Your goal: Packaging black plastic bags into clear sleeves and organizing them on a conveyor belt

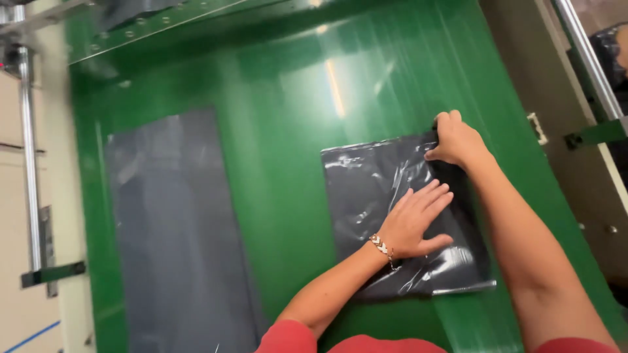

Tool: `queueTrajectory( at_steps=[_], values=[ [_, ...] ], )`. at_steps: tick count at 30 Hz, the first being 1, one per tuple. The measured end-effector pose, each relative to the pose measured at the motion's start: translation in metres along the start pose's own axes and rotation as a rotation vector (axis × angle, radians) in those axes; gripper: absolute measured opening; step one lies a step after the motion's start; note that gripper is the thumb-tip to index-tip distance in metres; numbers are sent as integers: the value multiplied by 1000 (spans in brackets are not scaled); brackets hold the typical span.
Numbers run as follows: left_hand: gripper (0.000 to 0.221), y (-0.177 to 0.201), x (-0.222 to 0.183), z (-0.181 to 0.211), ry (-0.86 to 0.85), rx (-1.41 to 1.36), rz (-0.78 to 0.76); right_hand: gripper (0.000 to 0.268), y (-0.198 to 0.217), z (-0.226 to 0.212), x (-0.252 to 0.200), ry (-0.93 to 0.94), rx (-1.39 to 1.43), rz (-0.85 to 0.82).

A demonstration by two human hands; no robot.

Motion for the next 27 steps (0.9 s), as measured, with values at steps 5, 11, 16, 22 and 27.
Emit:
queueTrajectory(
  at_steps=[5,11,16,22,27],
  values=[
    [51,31,-45,-19,294,-491,120,52,-17,1,19,46,-235,-34],
    [96,76,-94,-52,946,-1731,185,32,1,-10,-160,379,-88,488],
    [104,85,-129,-81,937,-1962,433,35,-59,5,-266,498,22,695],
    [51,97,-176,-48,885,-1032,442,33,-98,16,-305,439,-26,771],
    [67,87,-197,36,-133,602,82,37,-96,0,-322,256,-328,672]
  ],
)
Point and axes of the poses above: each hand's wrist, its own x-axis towards the middle knuckle, its own y-axis out of the back of the hand, z = x × y, the point moved 3 cm from there along x, towards the middle knuckle, and after that the axes turned 1 degree about y, right-handed, at the moved point
